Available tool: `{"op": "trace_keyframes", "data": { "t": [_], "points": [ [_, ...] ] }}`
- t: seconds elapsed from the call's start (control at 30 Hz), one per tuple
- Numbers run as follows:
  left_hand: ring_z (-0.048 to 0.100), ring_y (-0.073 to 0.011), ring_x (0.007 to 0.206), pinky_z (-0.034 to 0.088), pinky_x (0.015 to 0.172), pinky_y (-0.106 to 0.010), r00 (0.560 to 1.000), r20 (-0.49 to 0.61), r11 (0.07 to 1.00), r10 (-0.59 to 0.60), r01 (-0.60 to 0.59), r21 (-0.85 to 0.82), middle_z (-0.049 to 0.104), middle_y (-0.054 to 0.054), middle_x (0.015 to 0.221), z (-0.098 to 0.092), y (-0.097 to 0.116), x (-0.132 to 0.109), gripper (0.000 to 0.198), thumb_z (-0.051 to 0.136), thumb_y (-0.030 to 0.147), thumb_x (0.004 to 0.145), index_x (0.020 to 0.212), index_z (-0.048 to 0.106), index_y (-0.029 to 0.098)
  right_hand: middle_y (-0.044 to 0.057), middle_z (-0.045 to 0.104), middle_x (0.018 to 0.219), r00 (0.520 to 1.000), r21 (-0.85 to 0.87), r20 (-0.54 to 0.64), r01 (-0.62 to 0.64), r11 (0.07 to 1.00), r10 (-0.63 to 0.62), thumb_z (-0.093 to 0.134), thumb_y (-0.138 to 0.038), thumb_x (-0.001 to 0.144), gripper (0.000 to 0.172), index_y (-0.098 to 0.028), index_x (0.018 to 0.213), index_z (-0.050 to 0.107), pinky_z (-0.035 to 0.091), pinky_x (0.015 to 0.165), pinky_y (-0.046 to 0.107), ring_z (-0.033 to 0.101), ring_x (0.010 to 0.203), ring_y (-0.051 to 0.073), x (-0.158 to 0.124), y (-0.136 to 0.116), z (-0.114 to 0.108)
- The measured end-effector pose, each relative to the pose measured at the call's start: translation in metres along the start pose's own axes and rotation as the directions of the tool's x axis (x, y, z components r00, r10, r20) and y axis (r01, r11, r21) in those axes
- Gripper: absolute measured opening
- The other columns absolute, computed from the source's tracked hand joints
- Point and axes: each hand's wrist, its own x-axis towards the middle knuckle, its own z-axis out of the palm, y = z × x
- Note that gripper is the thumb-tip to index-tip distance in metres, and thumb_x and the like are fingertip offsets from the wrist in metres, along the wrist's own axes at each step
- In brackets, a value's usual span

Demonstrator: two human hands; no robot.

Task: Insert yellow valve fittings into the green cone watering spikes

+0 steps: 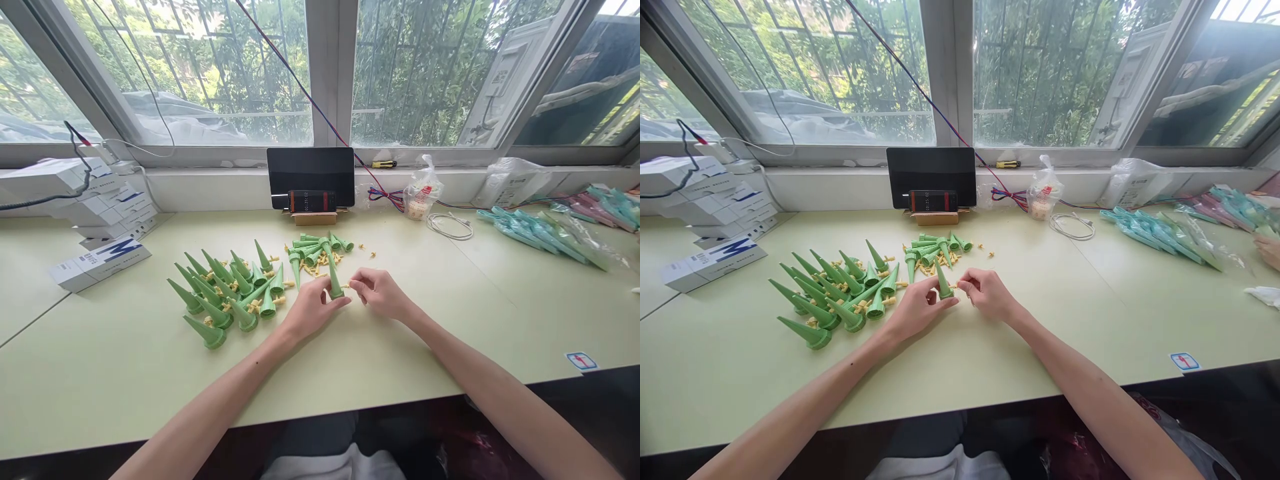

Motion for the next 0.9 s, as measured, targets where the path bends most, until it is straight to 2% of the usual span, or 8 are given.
{"op": "trace_keyframes", "data": {
  "t": [0.43, 0.7, 0.9],
  "points": [
    [0.036, -0.0103, 0.052, 0.030, 0.052, -0.025, 1.000, -0.013, 1.000, 0.002, -0.003, -0.009, 0.044, 0.005, 0.060, 0.0018, 0.0033, -0.0013, 0.035, 0.067, 0.049, 0.079, 0.069, 0.051, 0.019, -0.004, 0.047, 0.051, 1.000, -0.052, -0.018, 0.007, 0.999, -0.008, 0.049, -0.043, 0.093, 0.032, -0.019, 0.072, 0.054, 0.035, 0.051, 0.026, 0.040, 0.050, 0.012, 0.0004, 0.0029, 0.0009],
    [0.037, -0.0115, 0.053, 0.031, 0.053, -0.026, 1.000, -0.010, 1.000, -0.014, 0.014, 0.010, 0.044, 0.005, 0.058, 0.0012, 0.0038, -0.0011, 0.035, 0.064, 0.052, 0.081, 0.073, 0.055, 0.019, -0.005, 0.040, 0.055, 0.997, -0.103, -0.057, 0.036, 0.994, -0.042, 0.045, -0.045, 0.096, 0.038, -0.018, 0.072, 0.056, 0.028, 0.050, 0.026, 0.031, 0.051, 0.011, 0.0007, 0.0059, 0.0022],
    [0.038, -0.0117, 0.053, 0.032, 0.053, -0.026, 1.000, -0.016, 1.000, -0.004, 0.004, 0.015, 0.045, 0.004, 0.061, 0.0005, 0.0055, -0.0008, 0.033, 0.062, 0.052, 0.082, 0.079, 0.059, 0.019, -0.004, 0.041, 0.058, 0.994, -0.106, -0.091, 0.050, 0.993, -0.060, 0.041, -0.051, 0.098, 0.043, -0.018, 0.072, 0.054, 0.027, 0.051, 0.026, 0.031, 0.052, 0.011, 0.0003, 0.0065, 0.0044]
  ]
}}
